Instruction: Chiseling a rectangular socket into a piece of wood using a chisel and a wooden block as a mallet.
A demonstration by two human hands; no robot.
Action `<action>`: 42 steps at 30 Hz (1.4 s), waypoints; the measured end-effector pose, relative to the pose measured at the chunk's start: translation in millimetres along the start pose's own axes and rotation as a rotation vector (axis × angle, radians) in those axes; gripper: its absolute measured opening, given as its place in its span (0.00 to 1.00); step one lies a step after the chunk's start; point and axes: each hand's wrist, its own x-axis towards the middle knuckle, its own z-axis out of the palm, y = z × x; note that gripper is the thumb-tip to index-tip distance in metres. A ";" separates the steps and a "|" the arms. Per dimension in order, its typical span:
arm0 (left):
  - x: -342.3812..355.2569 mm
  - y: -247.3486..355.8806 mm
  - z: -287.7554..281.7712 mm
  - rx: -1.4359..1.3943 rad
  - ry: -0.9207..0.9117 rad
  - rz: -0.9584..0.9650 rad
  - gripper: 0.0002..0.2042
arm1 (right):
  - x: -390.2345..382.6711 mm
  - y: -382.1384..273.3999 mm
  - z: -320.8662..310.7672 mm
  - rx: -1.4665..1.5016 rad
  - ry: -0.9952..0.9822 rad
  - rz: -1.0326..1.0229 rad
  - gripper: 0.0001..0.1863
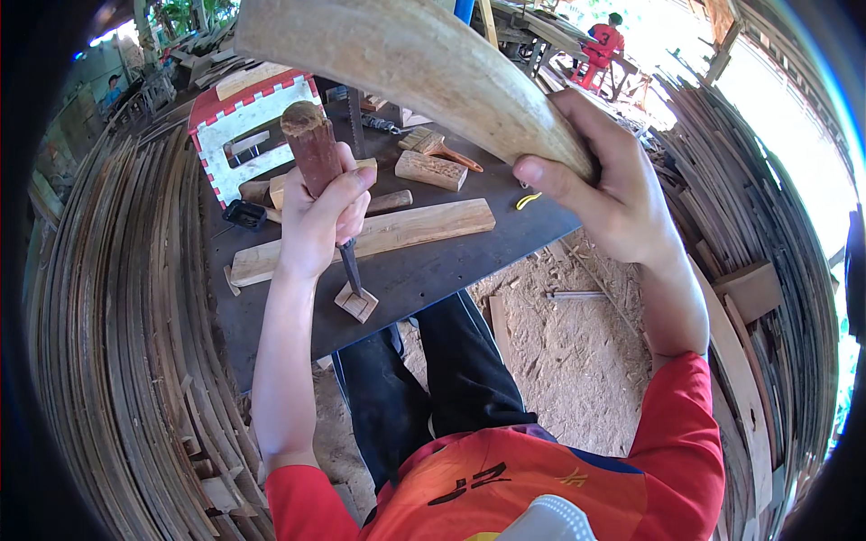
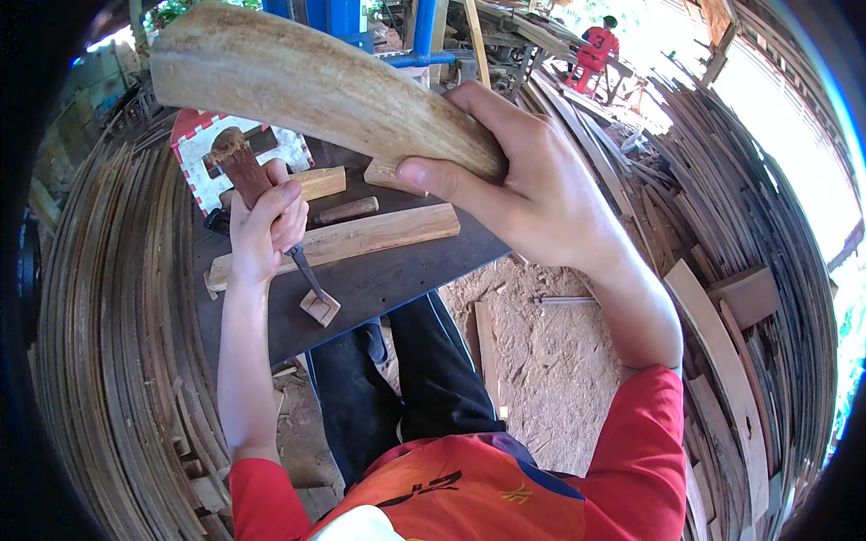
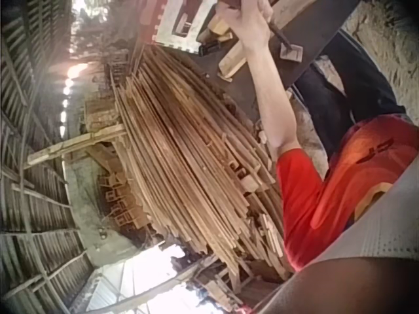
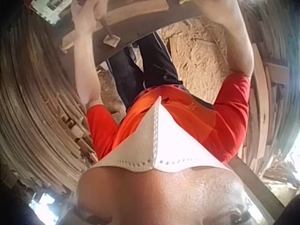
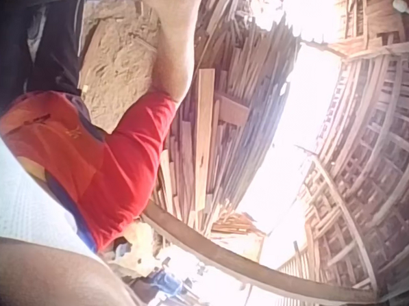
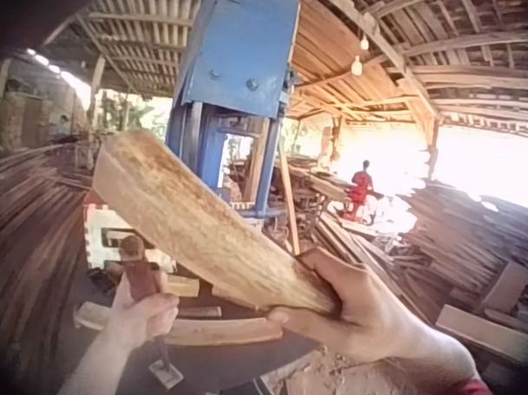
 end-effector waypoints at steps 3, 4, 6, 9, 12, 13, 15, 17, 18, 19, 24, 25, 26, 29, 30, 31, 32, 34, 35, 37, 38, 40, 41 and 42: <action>-0.9 0.1 -1.3 0.004 -0.010 0.000 0.12 | 2.1 -1.7 -0.1 -0.066 -0.017 -0.001 0.21; -1.2 0.1 -1.7 0.009 -0.016 0.008 0.12 | 3.5 -1.0 0.7 -0.073 -0.072 0.015 0.22; -1.3 -0.4 -1.7 0.012 -0.023 0.015 0.12 | 5.7 0.1 0.1 -0.081 -0.128 0.031 0.22; -1.5 -0.3 -1.3 0.000 -0.019 0.009 0.12 | 6.9 0.7 -2.7 -0.170 -0.081 -0.017 0.22; -3.3 2.2 -1.9 -0.015 -0.021 0.003 0.12 | 6.2 -1.9 -3.9 -0.141 0.012 -0.065 0.23; -3.2 2.0 -1.5 -0.013 -0.033 0.011 0.12 | 4.5 -5.6 -4.6 -0.047 0.043 -0.022 0.22; -1.8 2.2 1.1 -0.008 -0.043 0.021 0.12 | 5.1 -4.7 -1.4 0.126 0.105 -0.041 0.22; -2.6 0.0 -0.8 -0.013 -0.037 0.017 0.12 | 4.7 -5.3 -1.2 0.009 0.016 -0.094 0.21; -1.9 -1.4 -1.8 -0.021 -0.034 0.010 0.12 | 3.9 -5.1 -1.2 -0.111 -0.071 -0.143 0.21; -2.7 -1.1 -2.0 -0.020 -0.036 0.012 0.12 | 3.3 -10.7 -2.5 -0.226 -0.093 -0.089 0.21; -3.4 -0.1 -5.4 -0.007 -0.045 0.032 0.11 | 5.8 -16.7 -14.9 -0.127 -0.072 -0.109 0.22; -3.0 0.1 -4.2 -0.009 -0.047 0.032 0.11 | 5.0 -19.0 -16.6 -0.121 -0.026 -0.113 0.22; -2.5 0.7 -2.5 -0.015 -0.047 0.027 0.11 | 4.1 -20.9 -17.7 -0.115 0.022 -0.117 0.23; -1.5 1.3 -0.7 -0.015 -0.039 0.022 0.11 | 3.3 -24.6 -16.5 -0.090 -0.005 -0.105 0.23; -1.3 1.2 -1.5 -0.013 -0.034 0.016 0.11 | 4.3 -25.6 -16.2 -0.081 -0.035 -0.084 0.23; -2.2 1.0 -2.3 -0.007 -0.038 0.024 0.11 | 4.9 -18.4 -14.1 -0.105 -0.035 -0.156 0.23; -4.4 0.6 -2.7 -0.001 -0.023 0.022 0.12 | 5.0 -17.6 -12.3 -0.107 -0.028 -0.164 0.23; -6.5 0.7 -0.5 -0.001 -0.019 0.024 0.12 | 2.1 -19.5 -11.4 -0.139 -0.047 -0.118 0.22; -7.5 1.6 -1.3 -0.002 -0.017 0.026 0.12 | 2.4 -19.7 -12.0 -0.115 -0.063 -0.111 0.22; -9.6 1.9 -3.4 -0.008 -0.018 0.030 0.12 | 2.4 -17.1 -8.8 -0.106 -0.032 -0.135 0.23; -8.1 1.2 -3.1 -0.008 -0.024 0.030 0.12 | 2.1 -15.0 -7.6 -0.092 -0.009 -0.160 0.25; -6.9 2.2 -2.9 -0.028 -0.031 0.024 0.11 | 2.3 -12.6 -9.3 -0.096 -0.009 -0.161 0.25; -6.1 2.3 -2.0 -0.028 -0.031 0.024 0.11 | 1.9 -11.8 -10.4 -0.099 -0.012 -0.161 0.26; -5.7 2.0 -1.2 -0.029 -0.025 0.018 0.11 | 1.5 -11.9 -11.5 -0.094 -0.015 -0.161 0.26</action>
